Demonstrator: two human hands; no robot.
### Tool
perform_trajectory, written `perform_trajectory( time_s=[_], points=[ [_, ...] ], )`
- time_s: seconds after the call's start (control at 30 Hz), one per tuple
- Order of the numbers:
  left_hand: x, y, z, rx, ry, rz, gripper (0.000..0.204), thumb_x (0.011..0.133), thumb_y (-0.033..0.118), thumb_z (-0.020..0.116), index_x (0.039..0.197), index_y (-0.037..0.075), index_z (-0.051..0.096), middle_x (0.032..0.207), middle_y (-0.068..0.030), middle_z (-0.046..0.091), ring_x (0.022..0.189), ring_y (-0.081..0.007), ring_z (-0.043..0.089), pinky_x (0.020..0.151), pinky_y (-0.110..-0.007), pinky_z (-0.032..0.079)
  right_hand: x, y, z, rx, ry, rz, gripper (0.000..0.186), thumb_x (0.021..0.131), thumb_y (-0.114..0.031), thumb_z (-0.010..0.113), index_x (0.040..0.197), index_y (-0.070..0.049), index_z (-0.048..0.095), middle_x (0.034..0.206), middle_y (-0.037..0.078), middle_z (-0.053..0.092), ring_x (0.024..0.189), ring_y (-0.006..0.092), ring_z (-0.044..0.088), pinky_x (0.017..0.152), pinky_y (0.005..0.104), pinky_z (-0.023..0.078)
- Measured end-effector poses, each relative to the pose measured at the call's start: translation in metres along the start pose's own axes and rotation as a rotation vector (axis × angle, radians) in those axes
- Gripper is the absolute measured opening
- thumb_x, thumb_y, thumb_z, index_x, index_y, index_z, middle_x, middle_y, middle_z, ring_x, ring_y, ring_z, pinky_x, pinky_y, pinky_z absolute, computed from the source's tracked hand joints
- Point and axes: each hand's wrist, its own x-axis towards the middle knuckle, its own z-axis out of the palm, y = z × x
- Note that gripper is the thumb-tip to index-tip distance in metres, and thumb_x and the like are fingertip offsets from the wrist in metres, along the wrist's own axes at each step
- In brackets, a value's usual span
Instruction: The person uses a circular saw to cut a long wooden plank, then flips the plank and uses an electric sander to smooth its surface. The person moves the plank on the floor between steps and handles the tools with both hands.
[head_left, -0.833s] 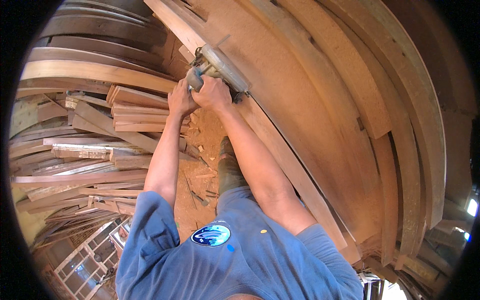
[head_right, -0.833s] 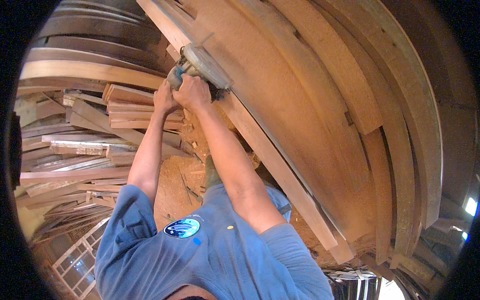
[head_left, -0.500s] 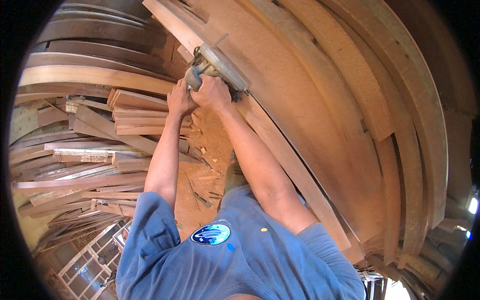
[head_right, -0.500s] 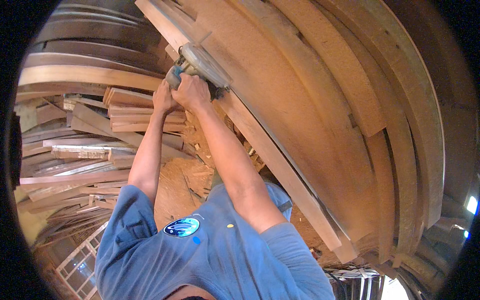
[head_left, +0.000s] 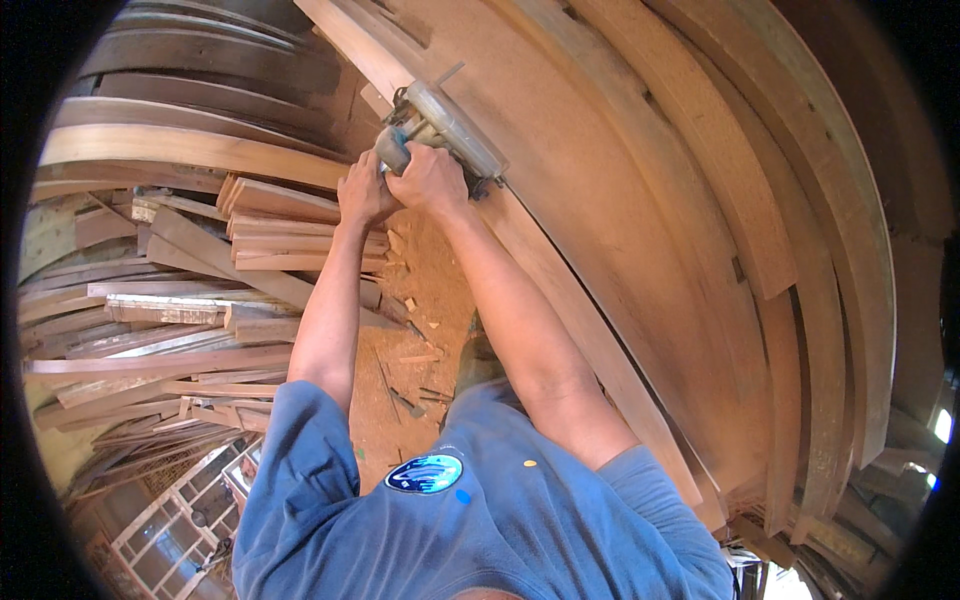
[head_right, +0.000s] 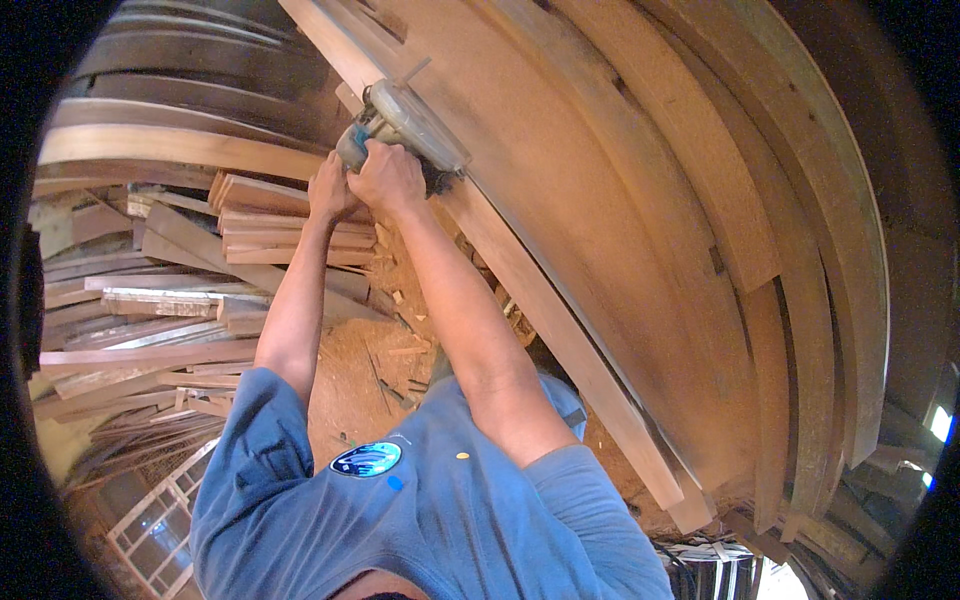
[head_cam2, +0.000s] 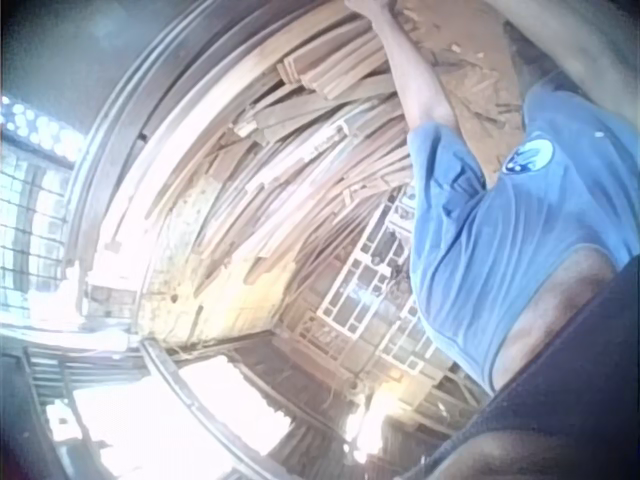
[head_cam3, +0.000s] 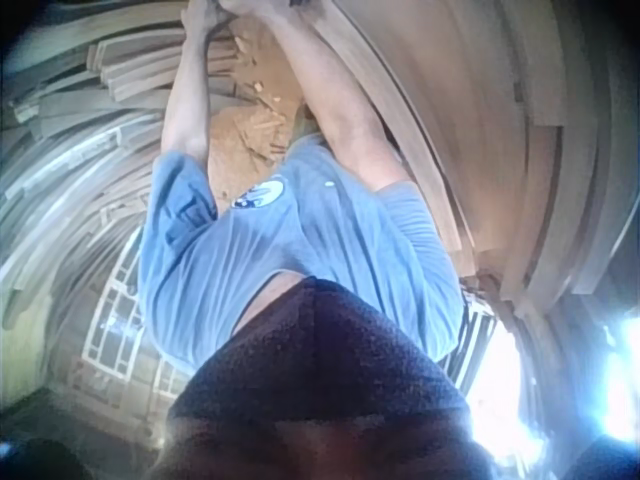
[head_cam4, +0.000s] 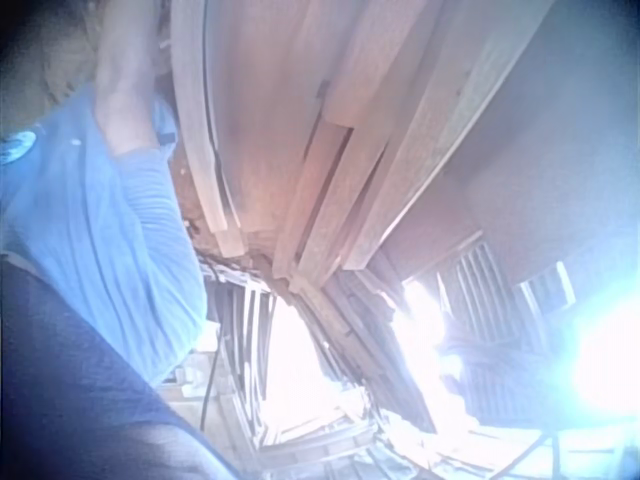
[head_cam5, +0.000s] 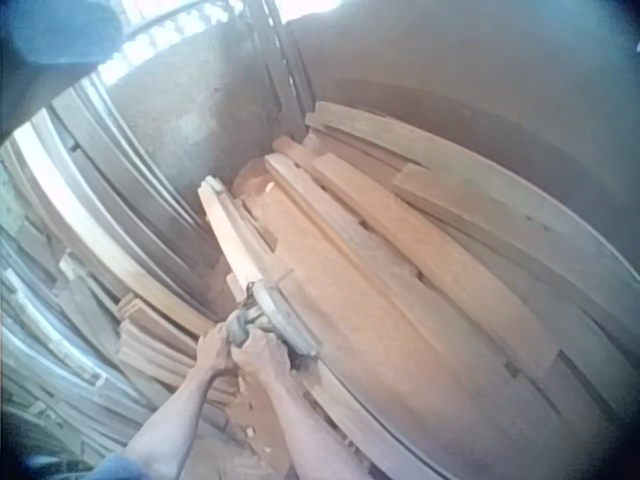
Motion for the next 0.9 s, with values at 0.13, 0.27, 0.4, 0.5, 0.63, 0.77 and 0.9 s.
perform_trajectory(
  time_s=[0.13, 0.27, 0.4, 0.5, 0.63, 0.77, 0.9],
  points=[
    [0.0, -0.002, 0.001, 0.008, 0.025, 0.007, 0.076, 0.07, 0.042, 0.08, 0.134, 0.015, 0.049, 0.134, -0.008, 0.058, 0.121, -0.0331, 0.058, 0.091, -0.053, 0.046, 0.001, 0.0, 0.0, 0.009, -0.006, 0.006, 0.036, 0.077, -0.032, 0.076, 0.097, -0.002, 0.072, 0.094, 0.027, 0.072, 0.095, 0.0416, 0.071, 0.086, 0.0482, 0.057],
    [-0.003, 0.006, -0.008, -0.027, -0.008, 0.007, 0.059, 0.083, 0.032, 0.068, 0.136, 0.016, 0.05, 0.135, -0.0073, 0.056, 0.127, -0.0338, 0.053, 0.093, -0.058, 0.044, 0.0, -0.001, 0.0, 0.018, 0.009, 0.01, 0.037, 0.077, -0.032, 0.076, 0.098, -0.002, 0.072, 0.095, 0.028, 0.072, 0.095, 0.042, 0.071, 0.087, 0.0482, 0.057],
    [-0.002, 0.004, -0.009, -0.032, -0.002, 0.003, 0.069, 0.076, 0.036, 0.074, 0.137, 0.016, 0.049, 0.136, -0.0072, 0.056, 0.125, -0.0332, 0.055, 0.093, -0.056, 0.045, 0.001, -0.002, 0.003, 0.005, 0.016, 0.018, 0.039, 0.078, -0.033, 0.075, 0.099, -0.001, 0.072, 0.095, 0.028, 0.072, 0.095, 0.0423, 0.071, 0.087, 0.0483, 0.057],
    [0.0, 0.002, -0.005, -0.004, 0.02, 0.016, 0.086, 0.064, 0.042, 0.085, 0.137, 0.015, 0.049, 0.135, -0.0072, 0.059, 0.121, -0.0326, 0.058, 0.092, -0.052, 0.047, 0.002, -0.001, 0.004, 0.008, 0.015, 0.019, 0.04, 0.078, -0.035, 0.074, 0.1, -0.001, 0.072, 0.097, 0.028, 0.072, 0.096, 0.0427, 0.07, 0.088, 0.0487, 0.057],
    [0.001, -0.002, -0.005, -0.006, 0.001, 0.004, 0.084, 0.065, 0.041, 0.085, 0.137, 0.015, 0.049, 0.135, -0.0074, 0.058, 0.121, -0.0329, 0.058, 0.092, -0.053, 0.047, 0.001, -0.003, 0.004, 0.004, -0.008, 0.021, 0.041, 0.078, -0.035, 0.073, 0.1, -0.001, 0.071, 0.099, 0.029, 0.071, 0.098, 0.0428, 0.07, 0.088, 0.0491, 0.056],
    [0.002, 0.003, -0.009, -0.01, -0.006, 0.009, 0.083, 0.066, 0.04, 0.084, 0.137, 0.015, 0.049, 0.135, -0.0076, 0.058, 0.121, -0.0332, 0.058, 0.092, -0.053, 0.047, 0.002, 0.0, 0.005, 0.015, 0.031, 0.006, 0.04, 0.078, -0.036, 0.072, 0.097, -0.001, 0.072, 0.094, 0.029, 0.071, 0.095, 0.0437, 0.07, 0.085, 0.05, 0.057],
    [0.001, 0.004, -0.013, 0.01, -0.013, 0.025, 0.081, 0.067, 0.04, 0.083, 0.136, 0.015, 0.049, 0.136, -0.0076, 0.058, 0.122, -0.0329, 0.058, 0.093, -0.053, 0.047, 0.001, 0.0, 0.008, 0.014, 0.059, -0.008, 0.041, 0.078, -0.038, 0.072, 0.097, -0.002, 0.072, 0.092, 0.028, 0.071, 0.093, 0.0439, 0.07, 0.083, 0.0502, 0.057]
  ],
)
